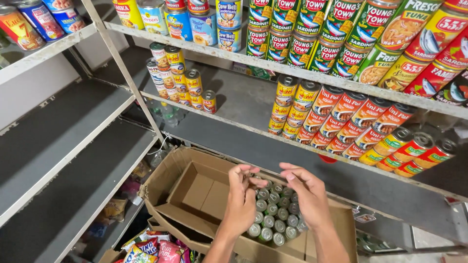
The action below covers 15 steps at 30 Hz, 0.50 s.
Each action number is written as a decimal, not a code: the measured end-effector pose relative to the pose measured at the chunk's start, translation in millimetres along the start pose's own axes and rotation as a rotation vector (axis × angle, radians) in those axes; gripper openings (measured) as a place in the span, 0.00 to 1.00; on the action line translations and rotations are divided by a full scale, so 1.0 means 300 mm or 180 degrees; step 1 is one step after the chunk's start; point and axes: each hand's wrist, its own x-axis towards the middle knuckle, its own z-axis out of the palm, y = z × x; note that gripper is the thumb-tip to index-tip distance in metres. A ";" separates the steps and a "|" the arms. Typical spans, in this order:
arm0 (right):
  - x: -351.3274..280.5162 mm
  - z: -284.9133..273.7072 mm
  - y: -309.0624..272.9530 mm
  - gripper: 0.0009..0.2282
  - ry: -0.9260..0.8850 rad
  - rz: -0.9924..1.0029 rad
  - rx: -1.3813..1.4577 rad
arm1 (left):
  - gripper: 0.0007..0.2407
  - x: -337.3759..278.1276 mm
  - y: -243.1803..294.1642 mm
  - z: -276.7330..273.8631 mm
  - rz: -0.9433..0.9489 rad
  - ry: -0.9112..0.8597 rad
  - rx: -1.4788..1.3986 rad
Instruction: Stocking and organizing canned goods on grocery store shelves.
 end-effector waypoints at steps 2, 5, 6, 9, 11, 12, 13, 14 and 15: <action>0.049 -0.017 -0.013 0.08 0.0302 0.0203 -0.0209 | 0.25 0.044 0.010 0.006 0.0330 0.0013 0.0020; 0.073 -0.052 -0.010 0.11 0.0278 0.0399 0.0058 | 0.27 0.068 0.031 0.033 0.0044 0.0082 0.0157; 0.080 -0.058 -0.009 0.11 0.0252 0.0418 0.0062 | 0.27 0.068 0.034 0.043 0.0033 0.0113 0.0163; 0.133 -0.087 0.008 0.14 0.0304 0.0408 -0.0034 | 0.25 0.100 0.044 0.072 -0.0049 0.0111 0.0384; 0.146 -0.107 0.043 0.15 0.0243 0.0549 0.0098 | 0.21 0.109 0.057 0.082 -0.0070 0.0086 0.0711; 0.158 -0.106 0.039 0.15 0.0216 0.0583 0.0101 | 0.21 0.116 0.053 0.086 -0.0097 0.0119 0.0718; 0.170 -0.105 0.035 0.15 0.0190 0.0490 0.0045 | 0.17 0.125 0.049 0.088 -0.0111 0.0104 0.0675; 0.183 -0.102 0.030 0.15 0.0164 0.0396 -0.0009 | 0.14 0.134 0.046 0.090 -0.0125 0.0088 0.0632; 0.186 -0.095 0.026 0.15 0.0178 0.0416 -0.0003 | 0.14 0.134 0.023 0.074 -0.0148 0.0079 0.0637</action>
